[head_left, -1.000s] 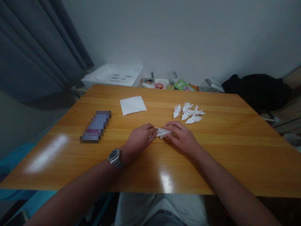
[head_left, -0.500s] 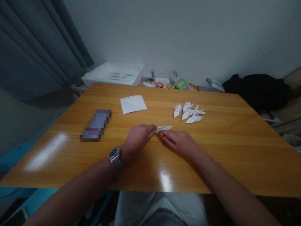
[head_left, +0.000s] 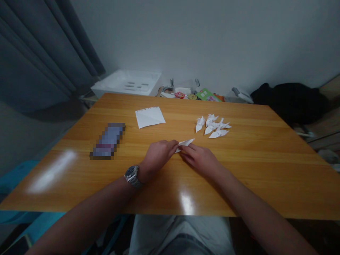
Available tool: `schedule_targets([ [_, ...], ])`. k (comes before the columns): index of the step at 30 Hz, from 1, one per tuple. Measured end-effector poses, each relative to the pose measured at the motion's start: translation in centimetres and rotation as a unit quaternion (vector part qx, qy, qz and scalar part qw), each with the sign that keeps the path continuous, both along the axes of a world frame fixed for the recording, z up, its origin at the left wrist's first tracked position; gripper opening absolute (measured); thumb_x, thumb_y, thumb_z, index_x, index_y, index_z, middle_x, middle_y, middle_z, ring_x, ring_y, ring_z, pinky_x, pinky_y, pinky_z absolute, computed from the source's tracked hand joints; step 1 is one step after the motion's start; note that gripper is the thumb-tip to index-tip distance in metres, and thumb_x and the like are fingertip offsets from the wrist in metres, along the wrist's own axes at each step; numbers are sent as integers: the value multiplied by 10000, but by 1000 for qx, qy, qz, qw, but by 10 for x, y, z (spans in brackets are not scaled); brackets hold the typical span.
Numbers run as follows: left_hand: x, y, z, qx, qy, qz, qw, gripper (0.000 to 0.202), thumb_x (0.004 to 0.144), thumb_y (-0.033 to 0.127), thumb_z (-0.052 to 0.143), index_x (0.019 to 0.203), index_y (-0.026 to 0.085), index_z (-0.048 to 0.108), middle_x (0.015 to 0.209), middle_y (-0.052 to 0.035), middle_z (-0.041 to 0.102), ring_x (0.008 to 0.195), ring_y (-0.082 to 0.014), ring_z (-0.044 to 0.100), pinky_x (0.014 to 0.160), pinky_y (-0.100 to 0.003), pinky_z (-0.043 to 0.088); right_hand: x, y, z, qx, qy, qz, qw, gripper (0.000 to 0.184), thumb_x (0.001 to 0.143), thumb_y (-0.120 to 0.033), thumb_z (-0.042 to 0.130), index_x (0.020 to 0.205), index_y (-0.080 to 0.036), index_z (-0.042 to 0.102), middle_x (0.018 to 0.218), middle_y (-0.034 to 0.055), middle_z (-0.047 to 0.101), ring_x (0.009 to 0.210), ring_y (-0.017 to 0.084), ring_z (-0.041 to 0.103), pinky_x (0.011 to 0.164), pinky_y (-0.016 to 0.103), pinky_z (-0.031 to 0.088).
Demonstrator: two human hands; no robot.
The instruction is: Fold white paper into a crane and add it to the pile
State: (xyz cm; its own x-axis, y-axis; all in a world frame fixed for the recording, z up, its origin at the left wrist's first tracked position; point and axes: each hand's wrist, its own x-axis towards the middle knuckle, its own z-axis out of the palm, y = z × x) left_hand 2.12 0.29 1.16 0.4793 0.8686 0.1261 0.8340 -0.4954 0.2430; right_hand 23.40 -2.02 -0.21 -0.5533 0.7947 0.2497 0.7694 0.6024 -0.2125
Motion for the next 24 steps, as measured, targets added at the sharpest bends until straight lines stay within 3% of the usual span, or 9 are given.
schedule_targets([
  [14, -2, 2, 6, -41, -73, 48, 995, 278, 1015, 352, 492, 1142, 218, 699, 875, -57, 773, 759, -219, 714, 641, -276, 433, 5, 3, 1, 31, -30, -1, 999, 109, 985, -216, 573, 1016, -197, 675, 976, 72, 699, 759, 172, 620, 616, 267, 381],
  [20, -2, 3, 1, -58, -114, 18, 992, 255, 974, 333, 548, 1137, 219, 706, 1025, -63, 771, 859, -209, 714, 691, -267, 471, 6, 5, -3, 56, -41, 29, 997, 122, 995, -222, 565, 991, -205, 685, 929, 54, 692, 749, 171, 617, 605, 268, 372],
  [24, -1, 3, -3, -74, -130, -10, 989, 270, 1004, 373, 505, 1104, 220, 702, 1009, -57, 767, 855, -207, 708, 699, -269, 472, 6, 5, -5, 66, -43, 43, 996, 144, 1011, -243, 549, 991, -210, 688, 930, 54, 694, 749, 165, 612, 609, 265, 377],
])
